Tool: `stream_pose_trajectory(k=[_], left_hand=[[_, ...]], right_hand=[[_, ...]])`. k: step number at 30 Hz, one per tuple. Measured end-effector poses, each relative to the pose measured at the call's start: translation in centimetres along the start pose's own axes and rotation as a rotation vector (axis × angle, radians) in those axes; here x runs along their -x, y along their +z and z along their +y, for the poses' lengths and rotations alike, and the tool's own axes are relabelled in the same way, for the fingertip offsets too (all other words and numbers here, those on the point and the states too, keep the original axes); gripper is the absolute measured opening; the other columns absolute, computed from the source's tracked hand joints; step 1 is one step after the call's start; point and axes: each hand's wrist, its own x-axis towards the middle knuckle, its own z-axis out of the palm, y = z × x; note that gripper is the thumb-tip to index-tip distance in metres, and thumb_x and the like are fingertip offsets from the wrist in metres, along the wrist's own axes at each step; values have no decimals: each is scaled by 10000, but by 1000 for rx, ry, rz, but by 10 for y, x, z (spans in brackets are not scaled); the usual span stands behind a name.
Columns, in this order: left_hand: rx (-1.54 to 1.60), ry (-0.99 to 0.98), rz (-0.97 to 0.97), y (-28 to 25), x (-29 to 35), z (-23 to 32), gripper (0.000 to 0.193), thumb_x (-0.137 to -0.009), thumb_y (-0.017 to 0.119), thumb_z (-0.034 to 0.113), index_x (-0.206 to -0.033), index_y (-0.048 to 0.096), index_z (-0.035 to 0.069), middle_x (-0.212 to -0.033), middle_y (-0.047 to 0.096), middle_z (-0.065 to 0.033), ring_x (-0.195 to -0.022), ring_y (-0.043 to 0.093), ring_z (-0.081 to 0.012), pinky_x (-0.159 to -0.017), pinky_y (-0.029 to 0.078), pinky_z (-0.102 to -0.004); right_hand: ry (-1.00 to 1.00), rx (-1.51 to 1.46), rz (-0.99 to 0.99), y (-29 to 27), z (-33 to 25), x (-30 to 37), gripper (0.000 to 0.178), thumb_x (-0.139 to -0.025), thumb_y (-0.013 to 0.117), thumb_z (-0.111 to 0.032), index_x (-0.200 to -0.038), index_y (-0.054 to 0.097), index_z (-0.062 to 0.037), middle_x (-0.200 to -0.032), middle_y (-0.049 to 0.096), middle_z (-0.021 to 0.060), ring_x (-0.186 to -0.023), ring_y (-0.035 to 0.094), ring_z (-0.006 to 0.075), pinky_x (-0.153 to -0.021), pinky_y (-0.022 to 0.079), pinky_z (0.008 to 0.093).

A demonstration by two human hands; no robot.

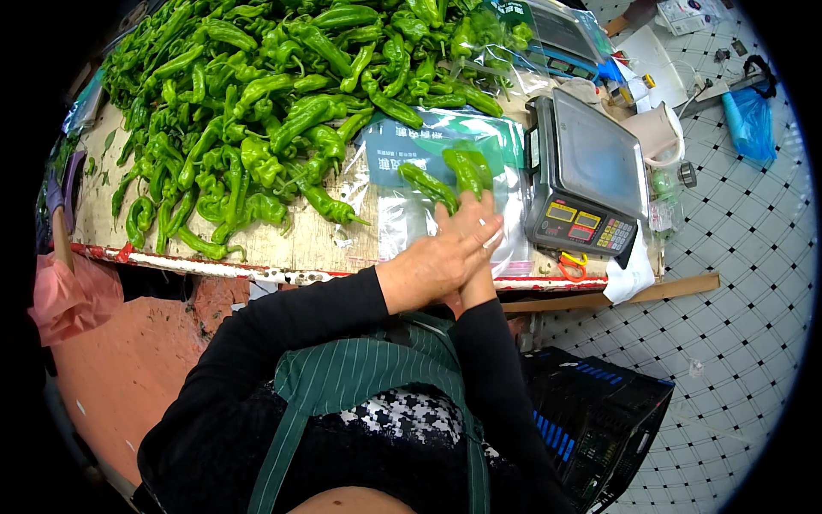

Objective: The person sorts green peppers from a large pile on a table, selects individual peppers, and places them into clear plastic bags. The person then weighs the bags on a digital scale and sets them aside.

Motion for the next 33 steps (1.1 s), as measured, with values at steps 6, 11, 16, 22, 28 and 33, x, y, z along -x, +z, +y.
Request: stream_pose_trajectory(k=[6,11,16,22,28,33], left_hand=[[111,16,-26,5,5,3,585,-774,588,46,-1333,466,-74,-1485,351,-194,-1010,591,-262,-685,576,-316],[83,-63,-46,4,14,-6,564,-773,583,35,-1316,477,-78,-1486,357,-186,-885,612,-259,-643,571,-322],[136,-84,-61,0,26,-16,633,-732,620,36,-1341,469,-49,-1502,354,-159,-841,608,-247,-659,564,-343],[131,-140,-86,-1,29,-10,676,-736,631,49,-1381,439,-17,-1475,381,-172,-842,600,-248,-686,547,-352],[175,-192,61,-12,41,-20,596,-768,638,94,-1337,479,23,-1402,439,-217,-907,603,-282,-789,536,-383],[265,-299,134,-2,65,-23,506,-771,602,132,-1264,542,30,-1298,506,-193,-937,608,-286,-780,534,-377]], right_hand=[[211,77,-98,15,-15,-42,359,-808,715,-329,-966,670,-11,-1121,587,228,-928,631,402,-756,511,477],[29,249,-114,34,-23,-38,562,-755,736,-415,-1118,629,0,-1360,445,279,-1250,415,443,-1081,249,575],[-209,252,20,31,-2,-35,721,-781,706,-431,-1345,508,-28,-1419,400,296,-1354,317,451,-1137,180,547],[-153,229,-68,52,30,-47,811,-796,666,-534,-1417,433,-67,-1452,377,263,-1363,318,430,-1098,212,609],[-506,17,-701,-60,19,-4,621,-795,720,-278,-1272,523,68,-1296,500,354,-1121,570,451,-912,483,454],[-672,-639,-1029,-130,-80,-56,323,-822,693,-208,-1047,651,20,-925,677,224,-875,669,367,-772,520,398]])
